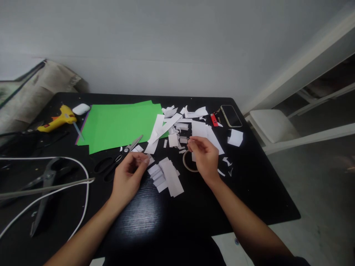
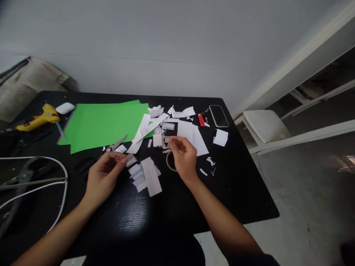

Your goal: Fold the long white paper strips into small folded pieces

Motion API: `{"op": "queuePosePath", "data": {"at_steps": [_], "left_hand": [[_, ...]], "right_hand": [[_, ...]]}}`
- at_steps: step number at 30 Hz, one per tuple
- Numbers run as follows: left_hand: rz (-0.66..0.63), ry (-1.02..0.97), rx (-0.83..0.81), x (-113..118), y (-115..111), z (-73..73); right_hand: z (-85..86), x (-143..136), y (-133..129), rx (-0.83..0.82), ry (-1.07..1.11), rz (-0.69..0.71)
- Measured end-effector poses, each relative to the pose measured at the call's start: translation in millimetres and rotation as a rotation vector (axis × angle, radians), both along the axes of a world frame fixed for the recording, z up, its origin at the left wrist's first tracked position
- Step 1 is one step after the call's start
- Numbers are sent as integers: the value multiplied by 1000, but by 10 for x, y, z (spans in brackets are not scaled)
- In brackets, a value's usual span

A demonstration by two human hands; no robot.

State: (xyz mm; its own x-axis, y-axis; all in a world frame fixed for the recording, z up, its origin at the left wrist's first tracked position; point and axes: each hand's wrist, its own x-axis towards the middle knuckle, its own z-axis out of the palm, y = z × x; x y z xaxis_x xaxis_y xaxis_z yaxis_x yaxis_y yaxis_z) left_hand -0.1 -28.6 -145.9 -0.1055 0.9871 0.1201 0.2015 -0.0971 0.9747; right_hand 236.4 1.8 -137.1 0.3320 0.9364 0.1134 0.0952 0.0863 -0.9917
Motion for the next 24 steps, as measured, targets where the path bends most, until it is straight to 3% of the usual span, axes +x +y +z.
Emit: {"op": "queuePosePath", "data": {"at_steps": [16, 18, 22, 24], "left_hand": [[-9, 32, -3, 11, -16, 20], [-13, 25, 2, 14, -15, 19], [-11, 24, 3, 15, -4, 9], [-8, 26, -1, 13, 1, 5]], "right_hand": [[-7, 10, 19, 24, -12, -39], [10, -12, -24, 30, -62, 38], [26, -104, -143, -2, -325, 396], [14, -152, -187, 3, -473, 498]]}}
